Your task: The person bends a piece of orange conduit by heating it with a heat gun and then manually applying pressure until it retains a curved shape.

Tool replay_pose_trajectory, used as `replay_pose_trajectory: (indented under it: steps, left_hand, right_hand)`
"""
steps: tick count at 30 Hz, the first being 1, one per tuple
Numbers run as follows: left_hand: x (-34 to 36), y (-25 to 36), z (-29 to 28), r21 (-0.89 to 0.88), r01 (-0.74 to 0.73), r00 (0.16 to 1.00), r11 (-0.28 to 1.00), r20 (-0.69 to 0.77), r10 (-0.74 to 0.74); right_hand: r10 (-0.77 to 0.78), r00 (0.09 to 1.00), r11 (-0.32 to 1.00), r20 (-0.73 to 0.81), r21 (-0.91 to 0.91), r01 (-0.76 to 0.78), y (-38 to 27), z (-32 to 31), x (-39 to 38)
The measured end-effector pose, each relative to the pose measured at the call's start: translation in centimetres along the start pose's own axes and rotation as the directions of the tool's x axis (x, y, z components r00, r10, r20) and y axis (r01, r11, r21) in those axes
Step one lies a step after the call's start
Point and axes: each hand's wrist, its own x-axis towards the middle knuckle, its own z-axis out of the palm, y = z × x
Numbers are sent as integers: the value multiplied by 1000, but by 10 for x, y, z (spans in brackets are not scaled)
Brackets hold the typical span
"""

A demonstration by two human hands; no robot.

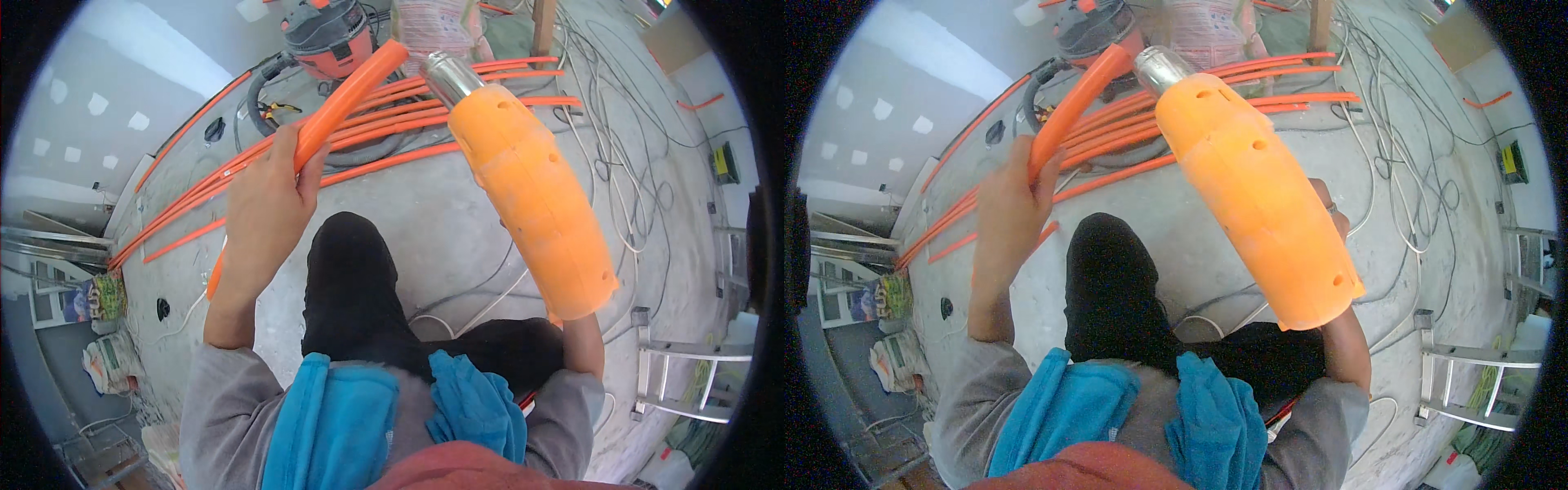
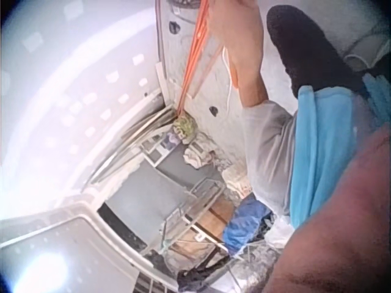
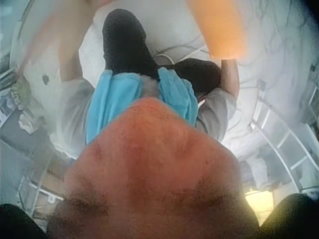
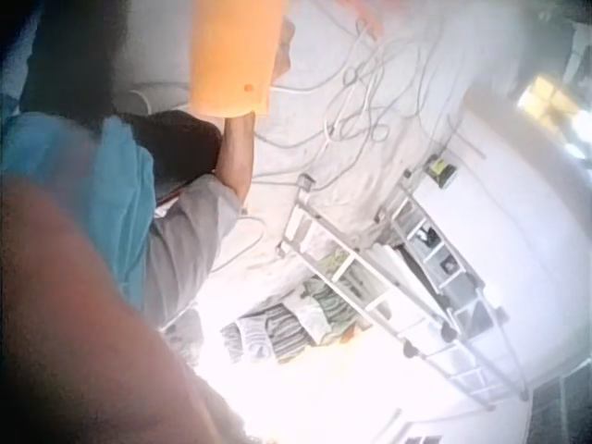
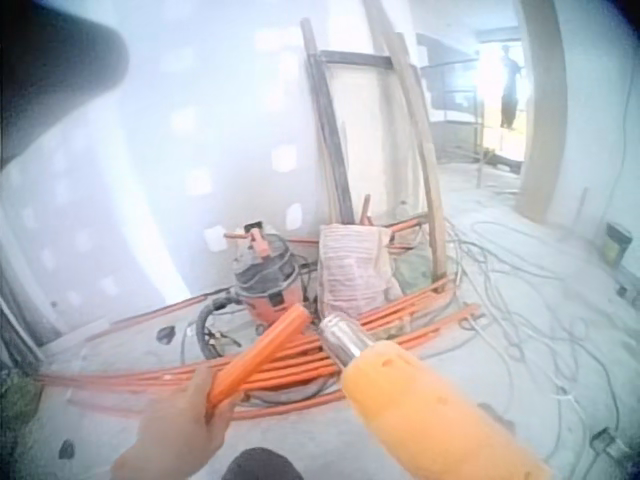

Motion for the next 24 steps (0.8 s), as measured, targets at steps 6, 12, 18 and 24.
replay_pose_trajectory:
  steps: [6,12,18,24]
  left_hand:
    - [-7,4,-1,-37,-19,1000,999,-2,19]
    - [-7,14,-5,-54,48,997,997,63,-45]
    - [-17,8,-9,-263,-5,991,965,128,40]
    - [-22,11,-19,-533,296,889,793,457,-25]
  right_hand:
    - [136,969,778,207,-628,25,-26,13,20]
    - [366,921,649,-133,-673,-355,-57,37,25]
    - [-112,992,980,60,173,101,-22,27,22]
    - [161,985,983,64,-103,-154,-60,5,8]
